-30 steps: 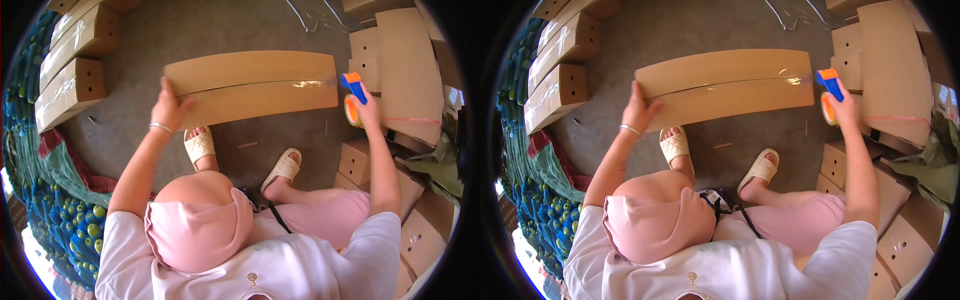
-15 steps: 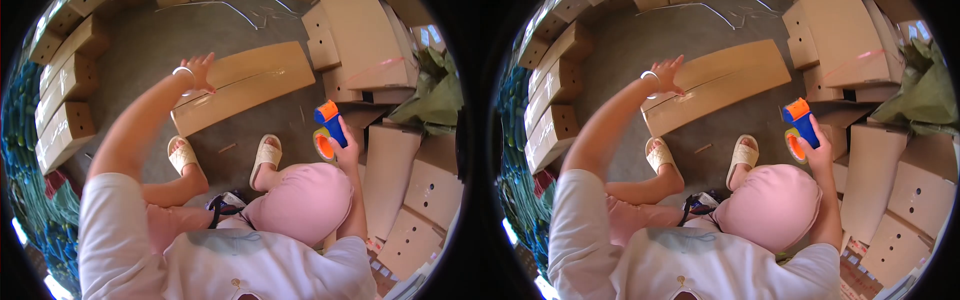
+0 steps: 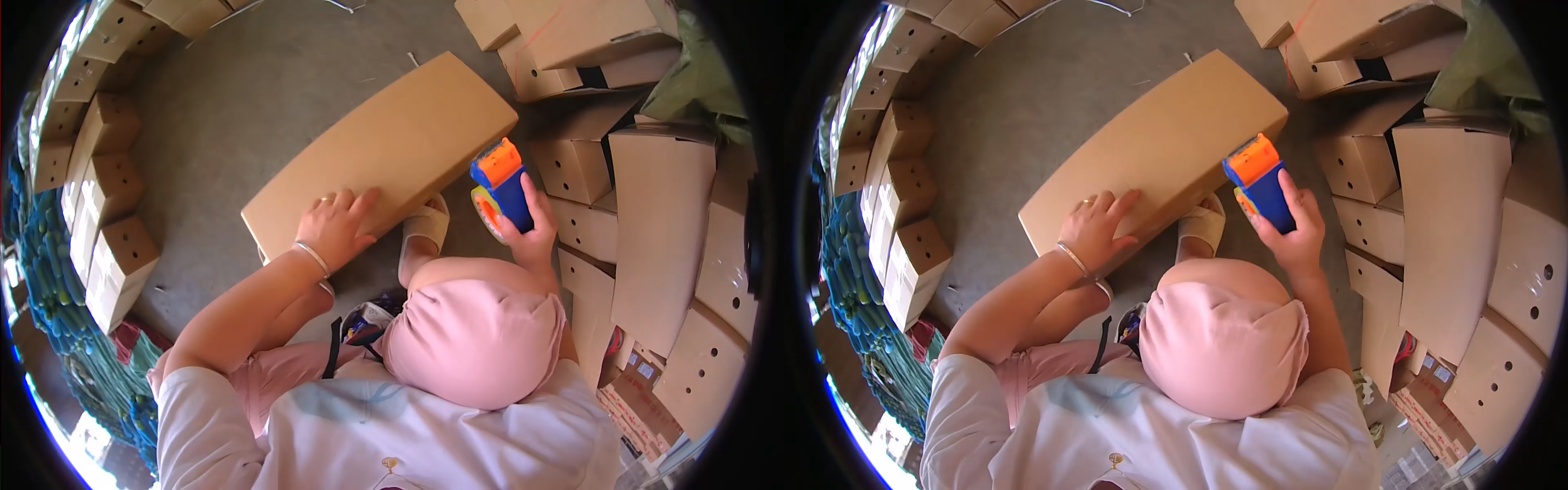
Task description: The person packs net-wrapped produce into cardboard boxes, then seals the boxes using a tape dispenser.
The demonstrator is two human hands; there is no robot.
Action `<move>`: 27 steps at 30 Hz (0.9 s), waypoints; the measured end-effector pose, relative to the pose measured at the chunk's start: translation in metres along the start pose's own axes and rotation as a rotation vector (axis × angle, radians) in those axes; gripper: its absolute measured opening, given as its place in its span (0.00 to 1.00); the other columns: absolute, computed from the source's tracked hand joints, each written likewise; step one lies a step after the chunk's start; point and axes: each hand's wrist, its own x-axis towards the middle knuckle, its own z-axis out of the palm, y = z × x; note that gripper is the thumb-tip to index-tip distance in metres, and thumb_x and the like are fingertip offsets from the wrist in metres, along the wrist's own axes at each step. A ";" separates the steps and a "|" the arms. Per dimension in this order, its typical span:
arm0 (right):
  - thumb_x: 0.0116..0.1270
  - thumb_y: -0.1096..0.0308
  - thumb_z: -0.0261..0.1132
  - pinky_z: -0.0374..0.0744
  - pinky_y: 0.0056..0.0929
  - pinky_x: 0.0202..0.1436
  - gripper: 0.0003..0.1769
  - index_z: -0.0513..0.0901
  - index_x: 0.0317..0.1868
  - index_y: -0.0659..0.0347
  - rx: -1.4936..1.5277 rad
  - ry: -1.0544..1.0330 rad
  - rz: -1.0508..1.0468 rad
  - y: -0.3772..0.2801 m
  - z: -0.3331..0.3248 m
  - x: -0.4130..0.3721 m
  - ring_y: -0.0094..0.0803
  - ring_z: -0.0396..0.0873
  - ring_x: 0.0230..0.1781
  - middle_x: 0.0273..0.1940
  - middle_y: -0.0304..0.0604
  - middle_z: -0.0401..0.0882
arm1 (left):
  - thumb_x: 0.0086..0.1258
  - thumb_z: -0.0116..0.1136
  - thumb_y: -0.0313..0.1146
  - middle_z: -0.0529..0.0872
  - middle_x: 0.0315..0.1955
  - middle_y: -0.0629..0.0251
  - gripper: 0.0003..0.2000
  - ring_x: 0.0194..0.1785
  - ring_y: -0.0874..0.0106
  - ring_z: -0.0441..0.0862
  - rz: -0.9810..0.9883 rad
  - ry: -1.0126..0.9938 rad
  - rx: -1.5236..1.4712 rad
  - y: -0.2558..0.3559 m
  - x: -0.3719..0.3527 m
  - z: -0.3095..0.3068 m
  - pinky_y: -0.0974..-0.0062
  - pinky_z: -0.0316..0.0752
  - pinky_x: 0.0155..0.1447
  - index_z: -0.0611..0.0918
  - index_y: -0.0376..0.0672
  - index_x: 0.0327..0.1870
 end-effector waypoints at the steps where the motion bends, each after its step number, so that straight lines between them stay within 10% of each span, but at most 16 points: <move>1: 0.48 0.70 0.74 0.77 0.26 0.39 0.39 0.76 0.65 0.56 0.002 0.007 0.000 -0.001 -0.001 -0.002 0.31 0.77 0.34 0.35 0.42 0.73 | 0.58 0.67 0.49 0.79 0.40 0.61 0.31 0.49 0.63 0.78 -0.054 -0.162 -0.235 0.004 0.011 -0.007 0.65 0.72 0.53 0.74 0.48 0.63; 7: 0.41 0.66 0.79 0.79 0.33 0.32 0.43 0.77 0.63 0.53 -0.102 0.053 -0.207 -0.023 0.006 -0.001 0.39 0.79 0.29 0.36 0.46 0.76 | 0.76 0.51 0.48 0.83 0.38 0.65 0.20 0.46 0.72 0.80 -0.210 -0.309 -1.582 0.056 0.105 -0.012 0.72 0.74 0.52 0.80 0.38 0.52; 14: 0.40 0.66 0.79 0.79 0.34 0.29 0.44 0.77 0.64 0.49 -0.082 0.103 -0.210 -0.018 0.010 0.014 0.41 0.79 0.29 0.36 0.48 0.76 | 0.74 0.54 0.47 0.84 0.36 0.69 0.16 0.41 0.78 0.78 -0.134 -0.723 -2.138 0.037 0.144 -0.015 0.74 0.72 0.52 0.82 0.41 0.43; 27: 0.42 0.62 0.78 0.77 0.36 0.27 0.42 0.77 0.63 0.48 -0.356 -0.205 0.058 0.002 -0.011 -0.011 0.41 0.76 0.27 0.34 0.45 0.73 | 0.70 0.51 0.32 0.89 0.40 0.62 0.12 0.44 0.75 0.84 -0.322 0.184 -0.817 -0.078 0.248 -0.005 0.77 0.76 0.51 0.86 0.37 0.41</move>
